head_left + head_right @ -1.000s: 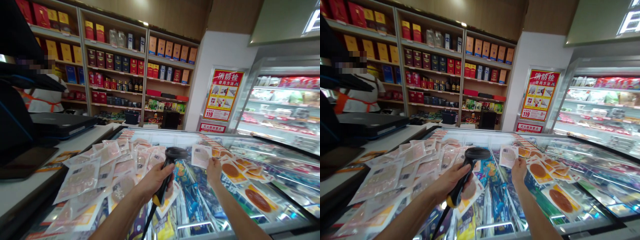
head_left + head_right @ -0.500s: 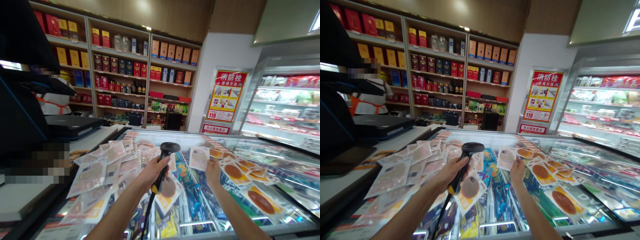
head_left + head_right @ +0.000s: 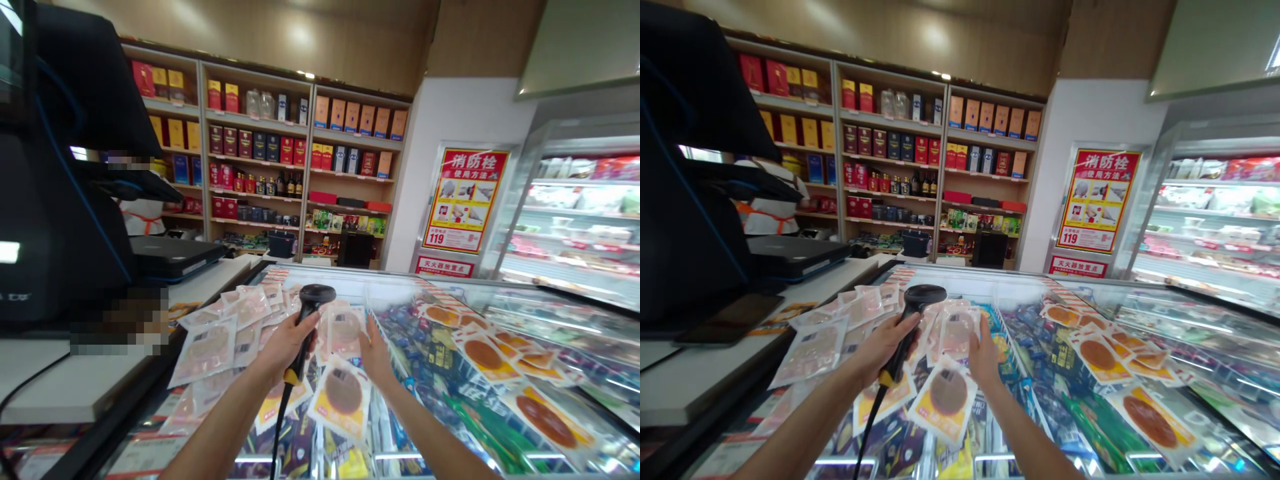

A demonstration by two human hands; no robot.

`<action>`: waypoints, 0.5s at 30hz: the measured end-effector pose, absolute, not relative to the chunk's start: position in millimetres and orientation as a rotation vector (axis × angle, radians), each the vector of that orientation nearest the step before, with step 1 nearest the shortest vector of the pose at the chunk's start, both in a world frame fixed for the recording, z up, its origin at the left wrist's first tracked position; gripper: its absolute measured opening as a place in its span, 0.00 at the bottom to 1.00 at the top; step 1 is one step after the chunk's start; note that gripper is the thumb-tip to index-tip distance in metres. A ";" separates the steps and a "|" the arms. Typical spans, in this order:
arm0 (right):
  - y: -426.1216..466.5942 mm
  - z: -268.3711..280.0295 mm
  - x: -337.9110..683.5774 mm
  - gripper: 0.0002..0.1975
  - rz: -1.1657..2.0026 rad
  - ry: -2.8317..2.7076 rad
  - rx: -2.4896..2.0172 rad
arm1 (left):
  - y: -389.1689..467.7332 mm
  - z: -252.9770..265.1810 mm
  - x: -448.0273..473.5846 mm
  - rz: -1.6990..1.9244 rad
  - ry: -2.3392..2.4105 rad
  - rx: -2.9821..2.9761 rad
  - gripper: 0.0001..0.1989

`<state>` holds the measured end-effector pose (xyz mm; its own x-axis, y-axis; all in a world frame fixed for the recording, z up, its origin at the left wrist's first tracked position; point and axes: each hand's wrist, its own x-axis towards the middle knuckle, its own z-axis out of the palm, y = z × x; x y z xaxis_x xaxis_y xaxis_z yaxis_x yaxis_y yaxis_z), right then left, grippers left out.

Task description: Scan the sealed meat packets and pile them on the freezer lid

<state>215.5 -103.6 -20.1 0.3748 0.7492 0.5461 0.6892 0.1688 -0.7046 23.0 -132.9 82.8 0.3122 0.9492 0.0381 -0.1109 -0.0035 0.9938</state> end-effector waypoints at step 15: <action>-90.4 -4.5 138.2 0.25 -0.092 -1.904 -1.843 | -138.9 85.4 22.8 1.069 0.890 1.296 0.16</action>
<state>138.2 -90.4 -4.5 0.0275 0.9231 0.3835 0.9558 0.0880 -0.2804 22.8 -138.9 85.4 0.2909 0.9546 0.0647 -0.1090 -0.0341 0.9935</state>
